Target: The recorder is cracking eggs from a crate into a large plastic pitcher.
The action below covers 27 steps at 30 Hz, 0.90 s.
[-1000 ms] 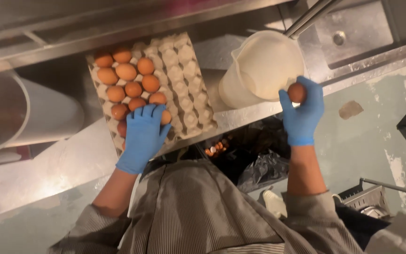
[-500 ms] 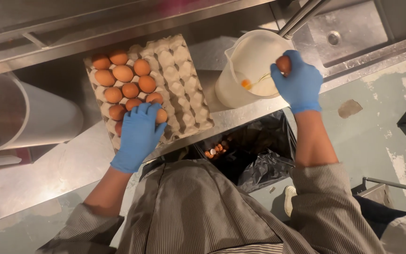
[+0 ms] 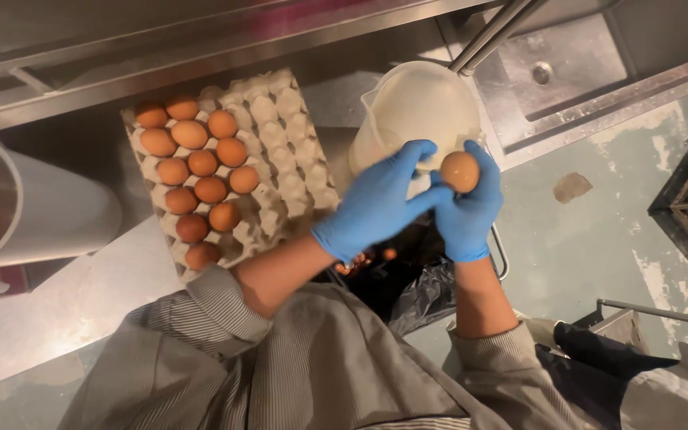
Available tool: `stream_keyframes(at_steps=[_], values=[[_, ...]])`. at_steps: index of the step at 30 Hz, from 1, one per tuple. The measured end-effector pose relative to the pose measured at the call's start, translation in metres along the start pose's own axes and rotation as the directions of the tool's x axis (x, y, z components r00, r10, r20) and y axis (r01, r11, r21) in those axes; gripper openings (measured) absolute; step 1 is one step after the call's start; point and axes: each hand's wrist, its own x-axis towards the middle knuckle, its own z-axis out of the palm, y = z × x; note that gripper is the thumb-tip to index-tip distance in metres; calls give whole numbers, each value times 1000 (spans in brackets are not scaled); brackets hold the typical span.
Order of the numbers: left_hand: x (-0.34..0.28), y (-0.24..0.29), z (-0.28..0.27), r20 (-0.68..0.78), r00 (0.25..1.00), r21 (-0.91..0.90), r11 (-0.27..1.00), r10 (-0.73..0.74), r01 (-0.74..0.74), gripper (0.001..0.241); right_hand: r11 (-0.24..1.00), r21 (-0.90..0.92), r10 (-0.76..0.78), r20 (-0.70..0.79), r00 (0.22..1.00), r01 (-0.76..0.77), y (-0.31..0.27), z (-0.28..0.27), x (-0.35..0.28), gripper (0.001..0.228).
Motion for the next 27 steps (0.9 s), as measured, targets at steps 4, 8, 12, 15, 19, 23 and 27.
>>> stream_keyframes(at_steps=[4, 8, 12, 15, 19, 23, 27], values=[[19, -52, 2, 155, 979, 526, 829, 129, -192, 58, 761, 440, 517, 31, 856, -476, -6, -22, 21, 53], [1, -79, 21, 254, 964, 716, 654, 80, -243, 20, 895, 339, 326, -56, 944, -289, 3, -28, 11, 51], [-12, -58, 21, 262, 965, 749, 629, 7, -208, 10, 954, -287, -98, -14, 995, 90, 9, -9, -3, 44], [-21, -26, -7, 215, 976, 737, 651, 29, -182, 28, 958, -284, -31, 32, 999, 39, 29, -2, -11, 41], [-48, -33, -44, 42, 988, 685, 716, 149, -137, 45, 988, -152, -23, -81, 996, 10, 28, -18, -17, 35], [-73, -60, -101, -70, 995, 777, 622, -70, 98, 33, 980, -197, -22, -7, 1000, 21, 32, -15, -20, 41], [-99, -92, -152, -151, 972, 861, 458, -183, 220, 38, 990, -111, -92, -4, 996, 91, 15, -22, -4, 43]])
